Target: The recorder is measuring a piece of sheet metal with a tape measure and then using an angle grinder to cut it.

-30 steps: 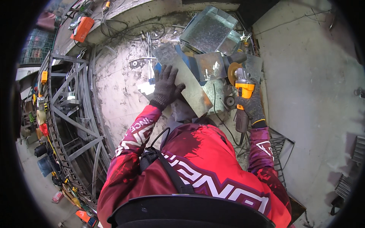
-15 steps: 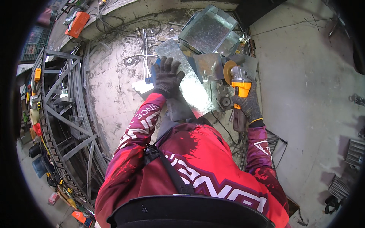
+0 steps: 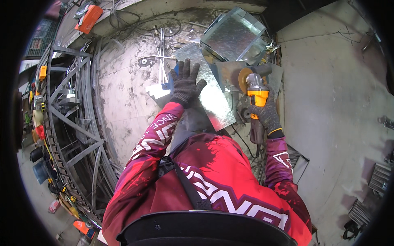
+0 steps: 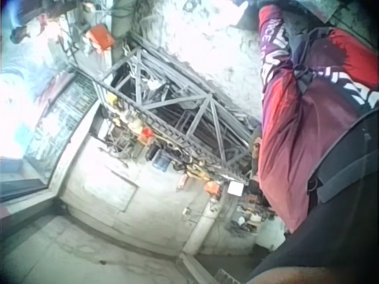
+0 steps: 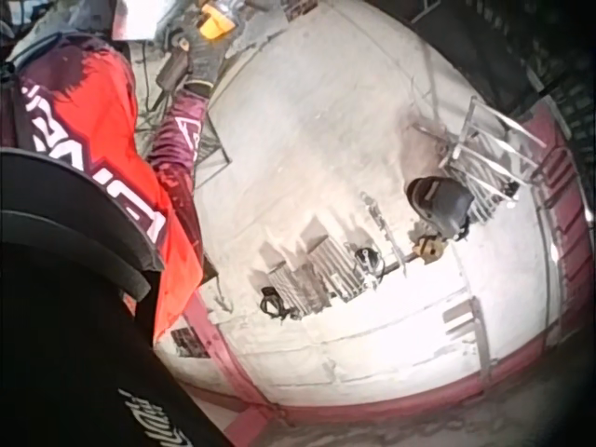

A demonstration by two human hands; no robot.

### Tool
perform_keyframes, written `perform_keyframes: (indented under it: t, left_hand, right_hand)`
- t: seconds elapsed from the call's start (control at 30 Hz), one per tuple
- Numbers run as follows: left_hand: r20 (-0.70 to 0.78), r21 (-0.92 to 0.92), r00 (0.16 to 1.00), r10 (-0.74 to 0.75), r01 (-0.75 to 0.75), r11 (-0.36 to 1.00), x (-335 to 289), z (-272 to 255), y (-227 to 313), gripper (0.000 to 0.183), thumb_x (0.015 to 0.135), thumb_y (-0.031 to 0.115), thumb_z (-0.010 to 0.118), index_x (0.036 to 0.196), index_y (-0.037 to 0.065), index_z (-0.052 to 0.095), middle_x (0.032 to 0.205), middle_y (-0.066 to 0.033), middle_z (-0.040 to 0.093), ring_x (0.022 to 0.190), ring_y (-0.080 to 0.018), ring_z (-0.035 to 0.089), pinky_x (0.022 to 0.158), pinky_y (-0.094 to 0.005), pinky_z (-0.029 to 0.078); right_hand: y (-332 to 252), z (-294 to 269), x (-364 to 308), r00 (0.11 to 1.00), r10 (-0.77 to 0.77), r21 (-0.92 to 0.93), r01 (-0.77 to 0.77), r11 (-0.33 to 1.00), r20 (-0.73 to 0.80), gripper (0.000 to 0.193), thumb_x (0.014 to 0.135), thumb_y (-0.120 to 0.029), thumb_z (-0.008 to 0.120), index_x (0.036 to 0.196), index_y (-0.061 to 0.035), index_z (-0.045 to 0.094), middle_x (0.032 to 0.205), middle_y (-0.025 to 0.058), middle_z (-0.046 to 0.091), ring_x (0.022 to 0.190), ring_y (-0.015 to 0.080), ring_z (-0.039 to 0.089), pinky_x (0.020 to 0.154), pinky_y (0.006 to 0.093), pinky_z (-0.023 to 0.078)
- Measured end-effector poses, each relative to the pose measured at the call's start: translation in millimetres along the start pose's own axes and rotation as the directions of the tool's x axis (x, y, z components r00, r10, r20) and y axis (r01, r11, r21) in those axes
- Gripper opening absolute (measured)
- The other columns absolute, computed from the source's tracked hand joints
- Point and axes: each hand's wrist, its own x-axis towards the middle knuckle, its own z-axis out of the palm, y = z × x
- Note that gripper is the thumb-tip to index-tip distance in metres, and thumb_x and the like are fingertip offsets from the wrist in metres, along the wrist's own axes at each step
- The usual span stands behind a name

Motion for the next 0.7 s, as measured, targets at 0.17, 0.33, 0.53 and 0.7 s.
perform_keyframes:
  t: [0.17,0.33,0.53,0.7]
  left_hand:
    - [0.093,-0.03,0.995,-0.02,0.023,0.999,10.4,-8.8,-5.8,0.074,0.086,0.058,0.058,0.148,0.022,0.041,0.162,-0.0193,0.016,0.151,-0.0414,0.005,0.113,-0.0691,0.002]
    - [0.321,0.027,0.917,-0.235,0.239,0.971,75.9,-64.4,-14.4,0.095,0.064,0.051,0.083,0.145,0.021,0.043,0.163,-0.022,0.008,0.151,-0.0432,0.002,0.116,-0.0671,0.009]
    - [0.365,0.047,0.916,-0.165,0.159,0.986,129.5,-52.4,-75.1,0.106,0.059,0.05,0.086,0.147,0.013,0.039,0.161,-0.0248,0.014,0.15,-0.0436,0.009,0.119,-0.0477,0.024]
    - [0.242,-0.257,0.932,-0.27,0.33,0.908,144.3,-37.9,-74.1,0.111,0.055,0.042,0.09,0.148,0.012,0.036,0.14,-0.0291,0.042,0.132,-0.0437,0.041,0.111,-0.0432,0.038]
  right_hand:
    - [3.3,2.1,5.6,0.999,-0.047,0.024,0.046,0.999,0.017,0.088,0.067,0.0,0.078,0.141,-0.011,0.032,0.117,0.0075,0.054,0.097,0.0176,0.058,0.084,0.0341,0.054]
    - [-6.3,3.7,-0.6,0.999,0.051,0.063,-0.051,0.997,0.006,0.091,0.068,0.001,0.078,0.144,-0.0125,0.029,0.116,0.0072,0.054,0.097,0.0173,0.058,0.084,0.0344,0.054]
    - [12.9,-3.6,-9.9,0.995,0.078,0.115,-0.071,0.991,-0.057,0.098,0.066,0.001,0.08,0.147,-0.0134,0.027,0.117,0.0069,0.055,0.098,0.0173,0.058,0.084,0.0351,0.054]
    - [22.9,-5.5,-19.2,0.983,0.138,0.142,-0.12,0.983,-0.122,0.092,0.068,-0.003,0.081,0.145,-0.011,0.031,0.118,0.0084,0.056,0.096,0.0183,0.059,0.081,0.034,0.056]
